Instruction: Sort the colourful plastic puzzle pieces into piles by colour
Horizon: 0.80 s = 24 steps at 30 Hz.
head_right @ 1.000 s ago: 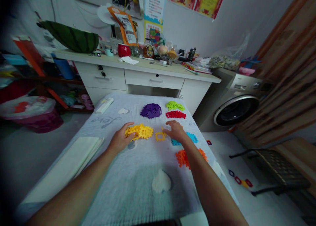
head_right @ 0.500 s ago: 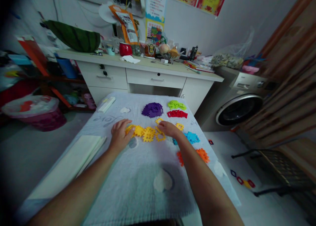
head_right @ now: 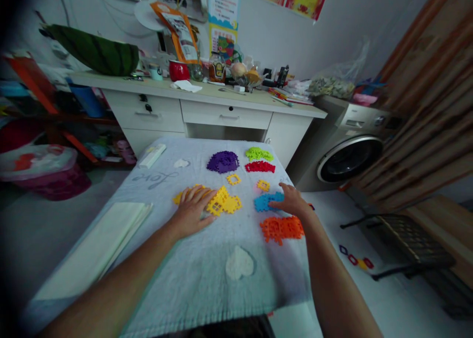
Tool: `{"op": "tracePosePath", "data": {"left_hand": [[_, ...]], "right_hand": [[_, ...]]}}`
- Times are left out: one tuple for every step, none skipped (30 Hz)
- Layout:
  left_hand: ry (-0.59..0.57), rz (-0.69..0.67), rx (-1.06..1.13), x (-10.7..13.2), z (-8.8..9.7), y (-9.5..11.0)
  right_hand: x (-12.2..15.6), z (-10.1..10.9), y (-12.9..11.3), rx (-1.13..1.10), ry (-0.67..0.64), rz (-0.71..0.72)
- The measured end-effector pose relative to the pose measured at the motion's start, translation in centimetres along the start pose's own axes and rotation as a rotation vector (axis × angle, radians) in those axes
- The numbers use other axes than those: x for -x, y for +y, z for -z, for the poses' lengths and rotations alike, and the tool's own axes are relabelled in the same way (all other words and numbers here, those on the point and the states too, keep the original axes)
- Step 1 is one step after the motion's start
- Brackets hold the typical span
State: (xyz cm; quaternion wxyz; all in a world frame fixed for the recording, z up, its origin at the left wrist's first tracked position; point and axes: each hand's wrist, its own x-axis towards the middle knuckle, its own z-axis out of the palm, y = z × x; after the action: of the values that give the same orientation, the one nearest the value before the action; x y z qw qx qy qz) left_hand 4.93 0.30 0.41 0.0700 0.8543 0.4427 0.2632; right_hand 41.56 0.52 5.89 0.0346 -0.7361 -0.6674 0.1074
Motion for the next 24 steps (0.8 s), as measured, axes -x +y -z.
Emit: {"op": "tracePosePath", "data": {"left_hand": [[-0.013,-0.013,0.002,0.0,0.0,0.3],[-0.034,-0.028,0.006,0.1,-0.1,0.5],[-0.063,-0.047,0.011,0.1,-0.1,0.8],[-0.094,-0.066,0.019,0.1,-0.1,1.1],[-0.122,-0.083,0.030,0.1,-0.1,1.4],[-0.146,-0.096,0.041,0.1,-0.1,1.6],[-0.162,-0.104,0.051,0.1,-0.1,1.8],[-0.171,-0.107,0.059,0.0,-0.1,1.9],[-0.175,-0.107,0.064,0.0,-0.1,2.0],[-0.175,-0.104,0.067,0.0,-0.1,1.9],[-0.175,-0.102,0.068,0.0,-0.2,1.9],[-0.172,-0.099,0.069,-0.1,-0.2,1.7],[-0.168,-0.096,0.069,-0.1,-0.2,1.6],[-0.162,-0.093,0.069,-0.1,-0.2,1.4],[-0.156,-0.090,0.068,-0.2,-0.2,1.3],[-0.152,-0.090,0.068,-0.2,-0.1,1.2],[-0.148,-0.093,0.069,-0.3,0.0,1.1],[-0.143,-0.097,0.072,-0.3,0.1,1.1],[-0.136,-0.102,0.076,-0.3,0.3,1.1],[-0.129,-0.107,0.080,-0.3,0.5,1.2],[-0.125,-0.113,0.084,-0.3,0.6,1.2],[-0.122,-0.118,0.087,-0.3,0.8,1.2],[-0.119,-0.121,0.089,-0.3,0.9,1.2],[-0.117,-0.123,0.092,-0.4,1.0,1.2]], "right_hand": [[0.2,-0.2,0.9,0.007,-0.055,-0.029],[0.5,-0.3,1.4,0.008,-0.107,-0.044],[0.7,-0.4,1.6,0.011,-0.148,-0.048],[0.8,-0.5,1.5,0.017,-0.175,-0.043],[0.9,-0.6,1.2,0.026,-0.191,-0.032],[0.9,-0.6,0.6,0.037,-0.199,-0.020],[0.9,-0.5,-0.2,0.047,-0.200,-0.010],[0.7,-0.5,-1.0,0.054,-0.198,0.001],[0.5,-0.4,-2.0,0.062,-0.197,0.013],[0.3,-0.4,-2.9,0.072,-0.196,0.027],[0.1,-0.3,-3.7,0.086,-0.196,0.041],[-0.1,-0.2,-4.5,0.100,-0.197,0.056],[-0.3,-0.2,-5.2,0.112,-0.198,0.067],[-0.5,-0.1,-5.8,0.119,-0.199,0.073],[-0.7,-0.1,-6.3,0.120,-0.200,0.076],[-0.9,0.0,-6.8,0.114,-0.201,0.079],[-1.1,0.0,-7.2,0.104,-0.203,0.087],[-1.2,0.0,-7.6,0.093,-0.202,0.100],[-1.4,-0.1,-8.0,0.084,-0.196,0.114],[-1.5,-0.1,-8.4,0.074,-0.188,0.130],[-1.7,-0.2,-9.0,0.063,-0.176,0.145],[-1.8,-0.3,-9.6,0.049,-0.159,0.161],[-1.9,-0.3,-10.3,0.033,-0.137,0.179],[-2.0,-0.4,-11.1,0.015,-0.112,0.200]]}}
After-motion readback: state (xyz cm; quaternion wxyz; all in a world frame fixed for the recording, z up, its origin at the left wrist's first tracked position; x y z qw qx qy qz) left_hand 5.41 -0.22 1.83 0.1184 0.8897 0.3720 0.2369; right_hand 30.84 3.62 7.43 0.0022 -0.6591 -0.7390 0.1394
